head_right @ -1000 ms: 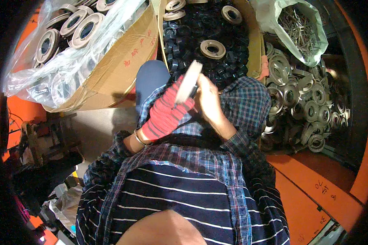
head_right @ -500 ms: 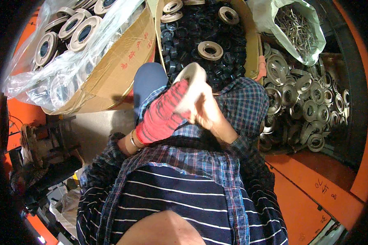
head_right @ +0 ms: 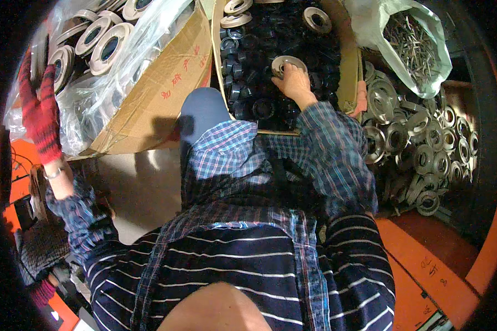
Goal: The person sits on the floor and repeatedly picks up a beige circular part and a black circular part, presses them together, and places the assembled unit into a plastic-lined box. The process is repeated continuously with items taken from a nearby cardboard box.
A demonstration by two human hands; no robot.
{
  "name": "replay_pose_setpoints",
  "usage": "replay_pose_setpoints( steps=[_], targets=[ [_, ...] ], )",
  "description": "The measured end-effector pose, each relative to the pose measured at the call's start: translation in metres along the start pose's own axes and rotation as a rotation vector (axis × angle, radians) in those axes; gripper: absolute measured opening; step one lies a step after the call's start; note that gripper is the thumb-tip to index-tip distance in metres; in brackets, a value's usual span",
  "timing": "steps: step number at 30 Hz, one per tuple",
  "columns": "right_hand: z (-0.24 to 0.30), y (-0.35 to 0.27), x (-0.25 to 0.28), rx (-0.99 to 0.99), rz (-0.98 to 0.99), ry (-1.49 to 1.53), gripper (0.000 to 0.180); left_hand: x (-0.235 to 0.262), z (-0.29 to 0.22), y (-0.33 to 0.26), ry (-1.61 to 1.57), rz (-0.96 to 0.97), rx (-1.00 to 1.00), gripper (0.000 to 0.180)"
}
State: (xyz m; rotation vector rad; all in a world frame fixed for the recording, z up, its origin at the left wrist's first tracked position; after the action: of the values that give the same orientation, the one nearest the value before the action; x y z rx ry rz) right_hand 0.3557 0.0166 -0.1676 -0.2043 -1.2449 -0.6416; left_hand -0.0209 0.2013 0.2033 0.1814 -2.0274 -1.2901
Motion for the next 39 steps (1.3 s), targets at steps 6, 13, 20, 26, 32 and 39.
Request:
replay_pose_setpoints(
  steps=[6, 13, 20, 26, 32, 39],
  targets=[
    [-0.014, 0.002, -0.026, 0.217, -0.167, -0.059, 0.03, -0.038, -0.049, -0.11, -0.894, 0.247, 0.191, 0.068],
    [0.04, -0.012, 0.045, -0.512, 0.234, 1.4, 0.041, -0.174, -0.104, -0.256, -1.35, 0.704, 1.368, 0.061],
    [0.027, -0.057, -0.038, -0.254, 0.331, 0.01, 0.039, -0.153, -0.099, -0.261, -1.395, 0.685, 1.427, 0.035],
    [0.039, -0.049, -0.001, -0.144, 0.063, 0.24, 0.024, -0.137, -0.085, -0.264, -1.152, 0.621, 1.251, 0.036],
    [0.105, -0.078, 0.106, 0.307, -0.197, 0.689, 0.019, -0.124, -0.095, -0.267, -1.144, 0.693, 0.786, 0.035],
    [0.139, -0.121, 0.167, 0.214, -0.025, 0.594, 0.065, -0.087, -0.109, -0.246, -0.728, 0.547, -0.05, 0.036]
  ],
)
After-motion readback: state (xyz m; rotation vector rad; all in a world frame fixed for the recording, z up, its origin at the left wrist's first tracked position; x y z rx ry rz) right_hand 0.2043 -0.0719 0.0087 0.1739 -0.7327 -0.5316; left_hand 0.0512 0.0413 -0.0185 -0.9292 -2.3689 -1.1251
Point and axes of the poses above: each hand's wrist, its own y-axis towards the middle knuckle, its own x-axis out of the back of the hand, z = x × y, the point moved 4 cm from there along y, towards the middle knuckle, and after that the axes turned 10 degrees about -z, right-handed, at the moved point
